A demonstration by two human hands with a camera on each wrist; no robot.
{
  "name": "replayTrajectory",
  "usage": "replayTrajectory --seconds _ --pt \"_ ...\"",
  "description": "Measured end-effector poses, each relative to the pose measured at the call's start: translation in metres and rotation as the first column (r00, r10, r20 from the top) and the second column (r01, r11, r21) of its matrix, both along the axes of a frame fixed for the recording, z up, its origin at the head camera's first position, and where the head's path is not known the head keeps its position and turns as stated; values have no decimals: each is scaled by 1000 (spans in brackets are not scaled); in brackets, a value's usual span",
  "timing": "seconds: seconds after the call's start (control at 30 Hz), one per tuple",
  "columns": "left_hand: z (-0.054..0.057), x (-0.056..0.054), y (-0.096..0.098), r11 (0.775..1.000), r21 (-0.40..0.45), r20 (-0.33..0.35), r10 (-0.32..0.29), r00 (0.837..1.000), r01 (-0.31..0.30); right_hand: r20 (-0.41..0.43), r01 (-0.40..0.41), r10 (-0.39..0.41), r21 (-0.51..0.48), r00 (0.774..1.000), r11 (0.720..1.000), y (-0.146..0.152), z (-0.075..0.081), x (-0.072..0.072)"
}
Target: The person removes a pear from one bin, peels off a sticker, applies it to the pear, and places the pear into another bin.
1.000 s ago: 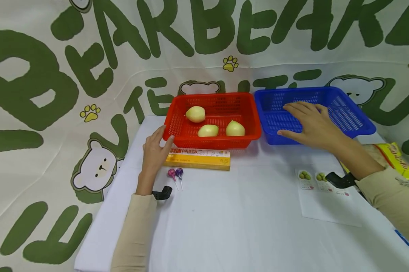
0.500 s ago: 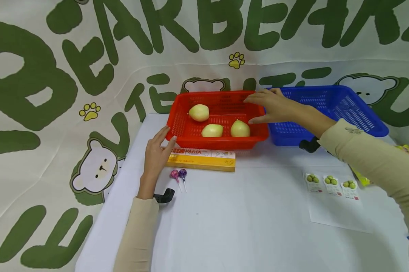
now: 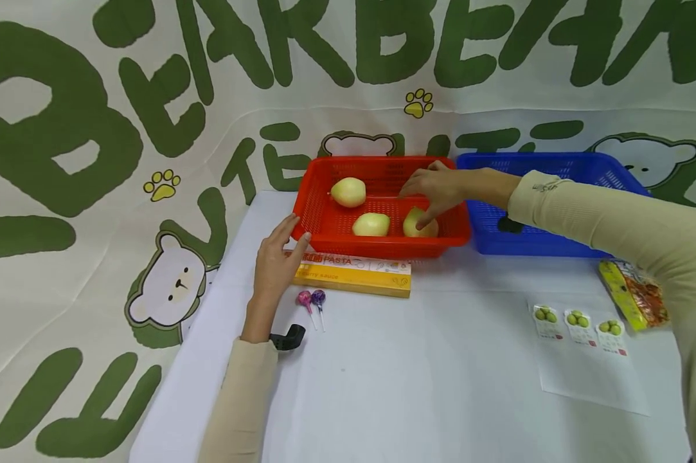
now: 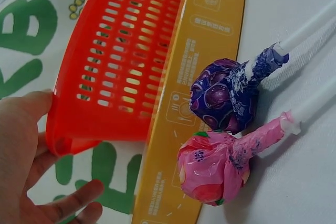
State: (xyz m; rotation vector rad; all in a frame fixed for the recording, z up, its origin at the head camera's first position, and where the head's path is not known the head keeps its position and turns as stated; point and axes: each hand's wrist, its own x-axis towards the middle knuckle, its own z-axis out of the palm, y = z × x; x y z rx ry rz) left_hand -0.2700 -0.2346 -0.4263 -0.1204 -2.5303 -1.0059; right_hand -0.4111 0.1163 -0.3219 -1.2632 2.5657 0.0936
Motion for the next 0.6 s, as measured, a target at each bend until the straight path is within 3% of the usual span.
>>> replayTrajectory --seconds 0.3,0.43,0.6 --pt "1 0 4 1000 -6 0 4 1000 -4 20 -4 2 103 1000 995 2 -22 0" --pt "1 -2 2 1000 -14 5 6 1000 -5 -47 -33 39 126 998 991 3 -30 2" --pt "2 -1 -2 1000 -5 9 17 1000 -17 -147 2 16 122 989 992 -5 -35 5"
